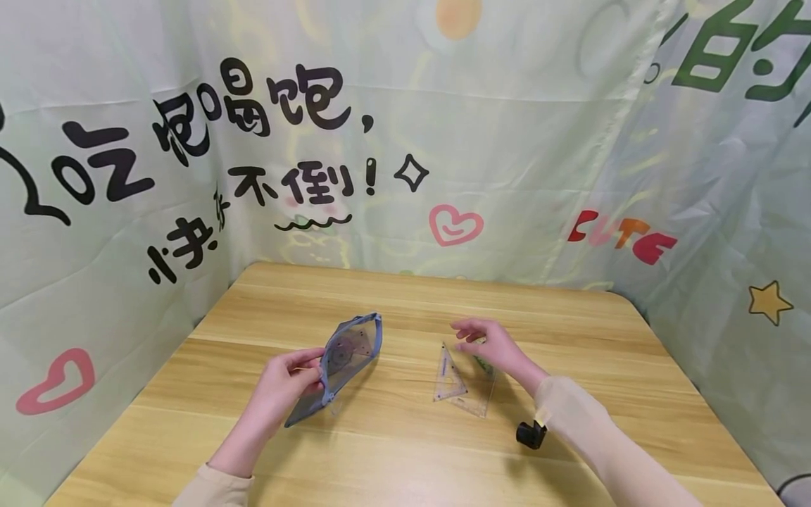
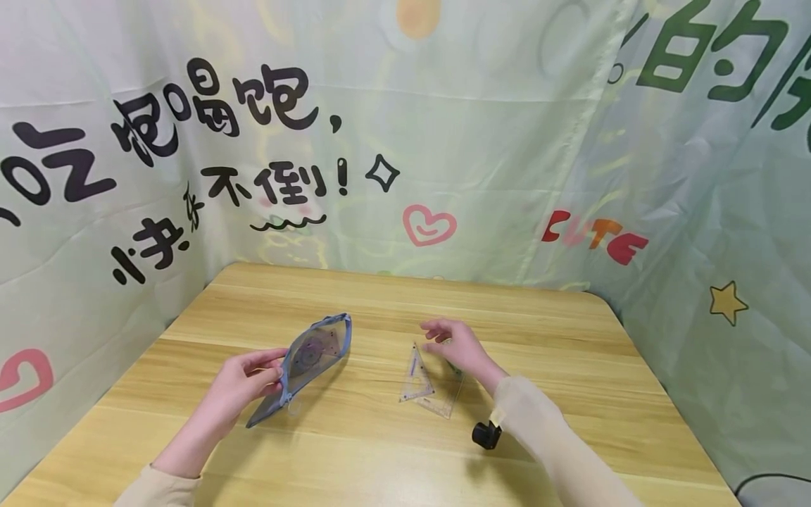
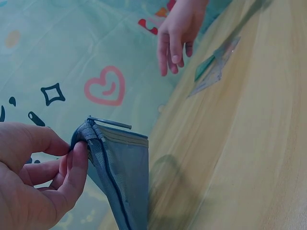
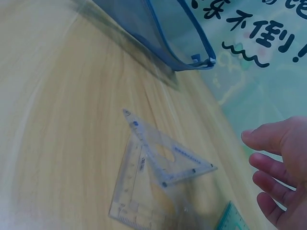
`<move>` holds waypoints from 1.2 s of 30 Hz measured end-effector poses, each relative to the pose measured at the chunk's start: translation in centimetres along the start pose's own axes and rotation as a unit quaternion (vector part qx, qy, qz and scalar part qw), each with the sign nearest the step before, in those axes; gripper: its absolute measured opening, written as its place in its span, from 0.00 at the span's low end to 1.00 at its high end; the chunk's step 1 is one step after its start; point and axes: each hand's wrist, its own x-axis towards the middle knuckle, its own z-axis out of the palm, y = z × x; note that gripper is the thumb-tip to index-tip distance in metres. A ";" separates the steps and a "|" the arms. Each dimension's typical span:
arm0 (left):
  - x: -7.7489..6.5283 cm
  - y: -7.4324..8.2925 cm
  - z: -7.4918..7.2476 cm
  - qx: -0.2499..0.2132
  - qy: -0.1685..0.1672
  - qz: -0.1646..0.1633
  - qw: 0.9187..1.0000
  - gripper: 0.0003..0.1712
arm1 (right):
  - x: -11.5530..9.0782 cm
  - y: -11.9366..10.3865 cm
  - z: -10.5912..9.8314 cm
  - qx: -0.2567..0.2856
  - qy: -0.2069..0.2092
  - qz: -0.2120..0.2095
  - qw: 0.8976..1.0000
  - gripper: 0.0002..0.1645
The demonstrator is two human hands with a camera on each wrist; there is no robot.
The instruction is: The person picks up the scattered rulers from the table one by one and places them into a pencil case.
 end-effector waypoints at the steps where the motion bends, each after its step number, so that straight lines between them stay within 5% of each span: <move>1: 0.0 0.0 0.0 0.000 0.000 0.000 1.000 0.23 | -0.1 0.1 0.0 0.001 0.000 0.002 1.000 0.25; 28: -0.1 -0.2 0.0 0.001 -0.013 0.001 1.000 0.24 | -3.7 1.6 -0.8 -0.053 -0.058 -0.031 0.996 0.27; 36: -0.2 -0.1 0.1 0.001 -0.013 0.003 1.000 0.24 | -4.3 2.0 -0.8 -0.097 -0.078 -0.086 0.989 0.27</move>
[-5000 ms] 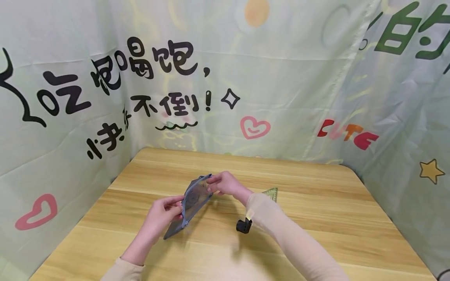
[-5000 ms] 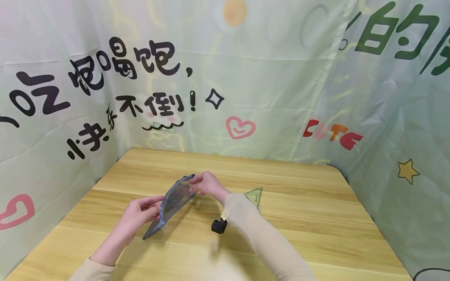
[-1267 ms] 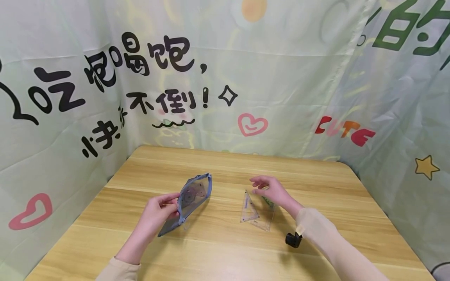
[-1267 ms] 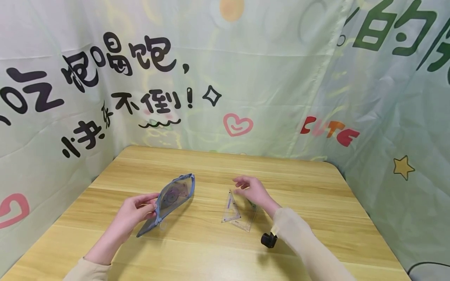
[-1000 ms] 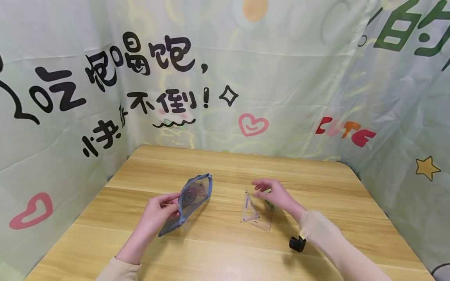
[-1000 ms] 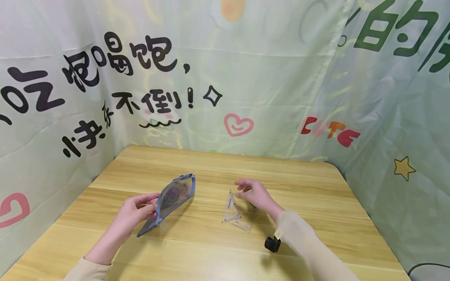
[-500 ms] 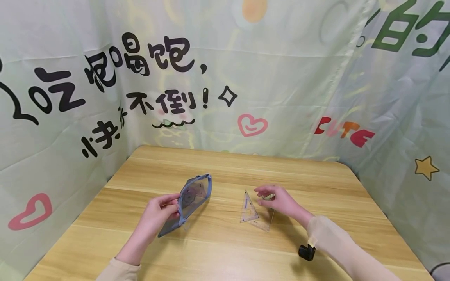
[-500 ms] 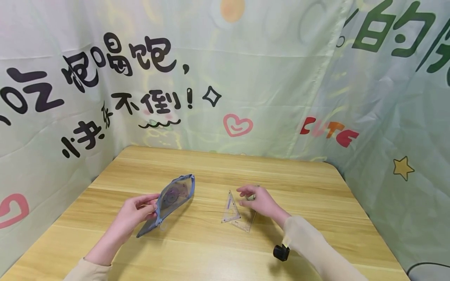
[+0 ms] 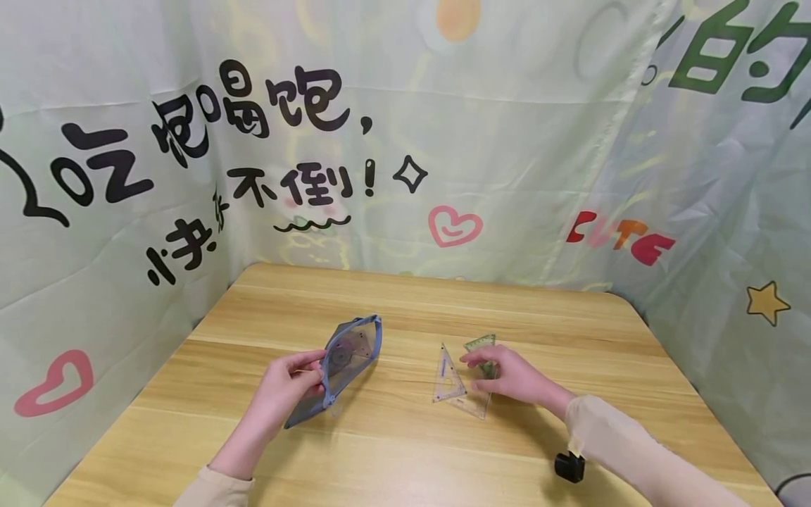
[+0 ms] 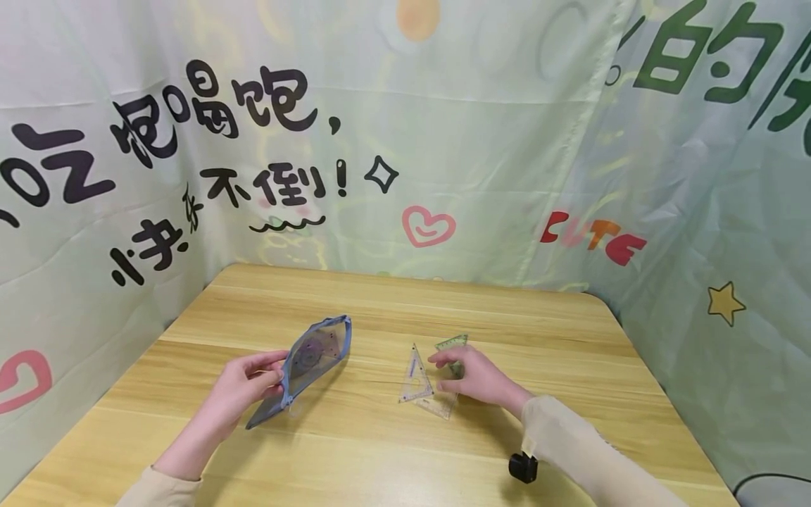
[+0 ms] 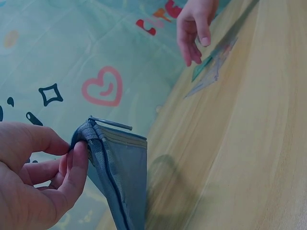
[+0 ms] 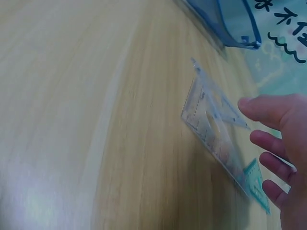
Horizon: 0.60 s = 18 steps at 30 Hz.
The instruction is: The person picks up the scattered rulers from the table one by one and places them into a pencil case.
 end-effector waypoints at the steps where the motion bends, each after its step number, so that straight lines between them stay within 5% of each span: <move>1: 0.0 0.0 0.0 0.000 0.000 0.000 1.000 0.24 | 0.0 0.0 0.0 -0.011 -0.002 -0.007 1.000 0.26; 18: 0.1 -0.2 0.1 0.004 0.002 -0.006 1.000 0.24 | -1.2 0.6 -0.3 -0.056 -0.030 -0.028 0.998 0.27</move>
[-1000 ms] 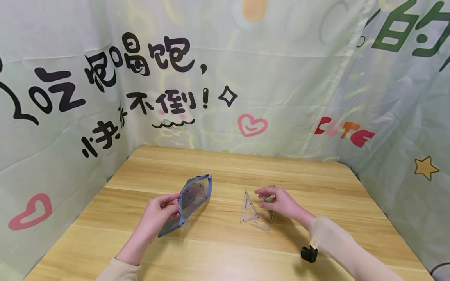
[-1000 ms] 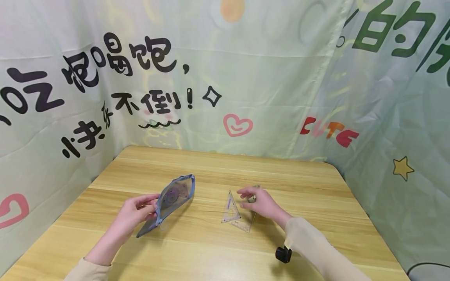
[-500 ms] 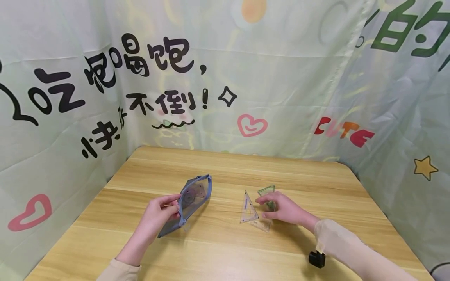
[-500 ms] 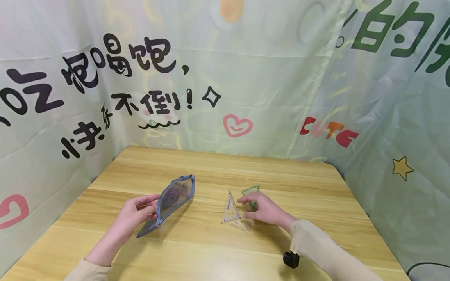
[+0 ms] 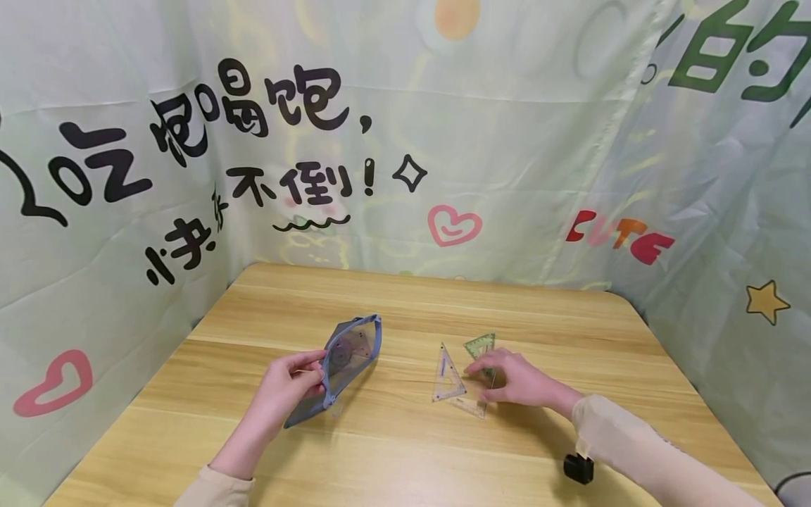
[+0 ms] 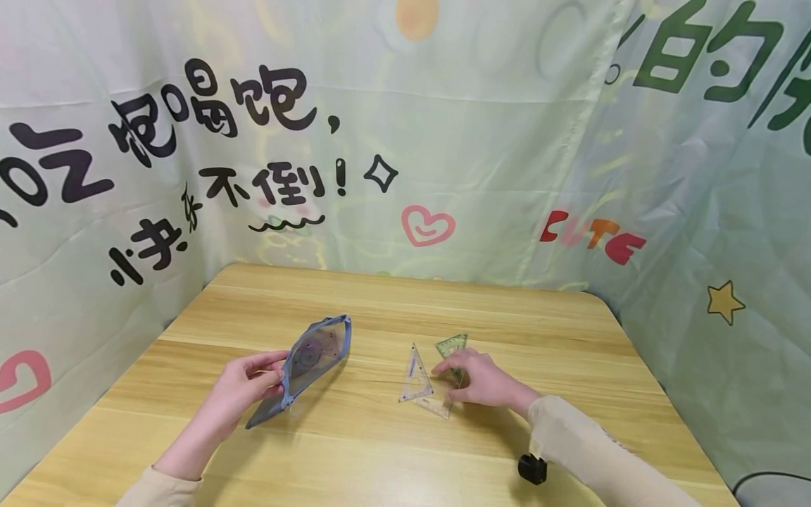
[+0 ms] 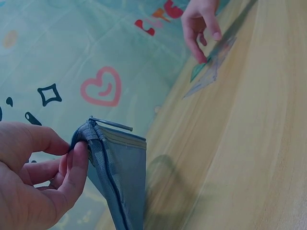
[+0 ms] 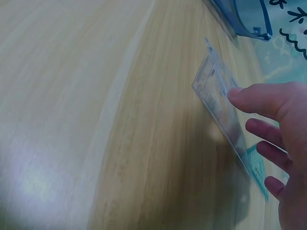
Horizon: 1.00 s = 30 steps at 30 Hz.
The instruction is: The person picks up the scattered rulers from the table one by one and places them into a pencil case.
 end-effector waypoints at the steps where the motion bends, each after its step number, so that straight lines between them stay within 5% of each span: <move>1: 0.0 0.0 0.0 0.001 0.000 0.000 1.000 0.24 | -0.1 0.0 0.0 -0.004 -0.001 -0.002 1.000 0.27; 30: 0.0 0.0 0.3 0.001 0.010 0.000 1.000 0.23 | -0.8 0.7 0.0 -0.045 -0.018 0.000 0.999 0.25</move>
